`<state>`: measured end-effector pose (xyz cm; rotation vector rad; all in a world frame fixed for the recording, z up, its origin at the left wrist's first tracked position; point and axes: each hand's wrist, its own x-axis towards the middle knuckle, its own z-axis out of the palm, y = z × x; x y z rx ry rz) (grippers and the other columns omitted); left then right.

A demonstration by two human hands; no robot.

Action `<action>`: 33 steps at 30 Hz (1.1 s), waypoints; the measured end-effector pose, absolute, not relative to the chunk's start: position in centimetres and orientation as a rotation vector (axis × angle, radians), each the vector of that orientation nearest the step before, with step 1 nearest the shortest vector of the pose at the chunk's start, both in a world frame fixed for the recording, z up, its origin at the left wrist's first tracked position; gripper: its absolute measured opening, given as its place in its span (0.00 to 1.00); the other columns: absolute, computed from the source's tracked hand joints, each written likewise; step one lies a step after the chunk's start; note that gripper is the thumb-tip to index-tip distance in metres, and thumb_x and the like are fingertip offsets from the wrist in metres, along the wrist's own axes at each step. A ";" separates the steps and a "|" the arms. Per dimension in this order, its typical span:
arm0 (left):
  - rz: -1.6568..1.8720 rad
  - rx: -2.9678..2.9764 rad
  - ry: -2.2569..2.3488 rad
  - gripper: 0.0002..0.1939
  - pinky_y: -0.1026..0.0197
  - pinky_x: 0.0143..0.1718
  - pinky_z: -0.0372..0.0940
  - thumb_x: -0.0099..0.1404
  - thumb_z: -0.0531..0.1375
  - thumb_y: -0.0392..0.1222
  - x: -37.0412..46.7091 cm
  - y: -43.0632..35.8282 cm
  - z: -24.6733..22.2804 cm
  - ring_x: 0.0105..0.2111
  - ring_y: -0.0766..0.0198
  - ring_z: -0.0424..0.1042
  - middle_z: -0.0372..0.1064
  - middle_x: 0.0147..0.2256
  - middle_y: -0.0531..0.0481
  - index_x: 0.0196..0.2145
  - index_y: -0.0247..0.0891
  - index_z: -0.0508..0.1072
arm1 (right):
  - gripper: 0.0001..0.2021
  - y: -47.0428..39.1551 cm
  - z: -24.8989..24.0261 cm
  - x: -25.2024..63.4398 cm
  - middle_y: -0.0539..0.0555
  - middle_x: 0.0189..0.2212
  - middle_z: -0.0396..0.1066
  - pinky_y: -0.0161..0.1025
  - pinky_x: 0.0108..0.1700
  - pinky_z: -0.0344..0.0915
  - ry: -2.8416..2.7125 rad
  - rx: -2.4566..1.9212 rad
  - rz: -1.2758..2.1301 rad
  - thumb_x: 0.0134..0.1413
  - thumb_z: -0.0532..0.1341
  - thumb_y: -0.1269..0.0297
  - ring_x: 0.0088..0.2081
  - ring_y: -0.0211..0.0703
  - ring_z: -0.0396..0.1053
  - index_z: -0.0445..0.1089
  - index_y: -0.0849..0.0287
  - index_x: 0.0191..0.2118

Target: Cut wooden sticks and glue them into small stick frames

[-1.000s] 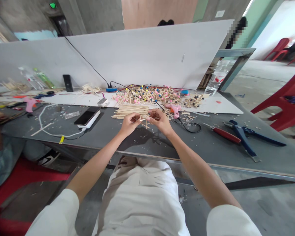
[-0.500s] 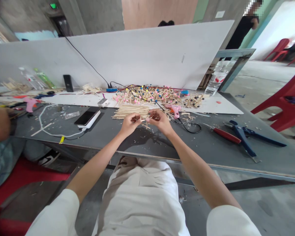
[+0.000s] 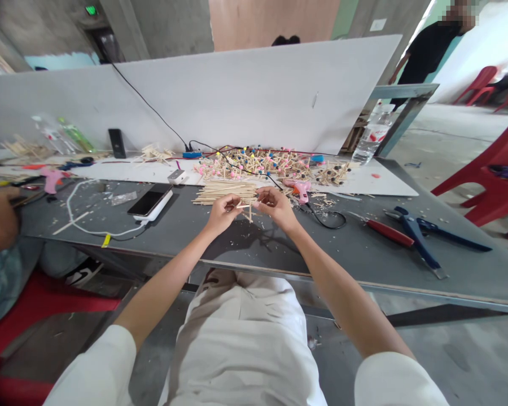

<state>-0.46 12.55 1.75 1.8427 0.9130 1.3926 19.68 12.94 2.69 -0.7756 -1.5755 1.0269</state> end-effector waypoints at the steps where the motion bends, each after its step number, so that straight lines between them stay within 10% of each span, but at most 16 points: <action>1: 1.396 1.849 0.910 0.07 0.66 0.26 0.60 0.58 0.64 0.41 -0.4 12.5 1.8 0.24 0.69 0.64 0.65 0.26 0.53 0.29 0.36 0.71 | 0.21 13.0 2.7 19.7 0.49 0.33 0.67 0.36 0.32 0.62 -1.572 -0.767 1.031 0.43 0.71 0.54 0.32 0.38 0.65 0.70 0.54 0.44; 33: 1.382 1.959 0.961 0.13 0.64 0.28 0.63 0.62 0.63 0.50 -0.5 12.1 2.0 0.28 0.65 0.70 0.74 0.30 0.48 0.33 0.35 0.76 | 0.13 13.5 2.5 19.6 0.48 0.21 0.63 0.34 0.24 0.55 -1.437 -0.806 0.955 0.51 0.66 0.52 0.22 0.34 0.58 0.69 0.58 0.29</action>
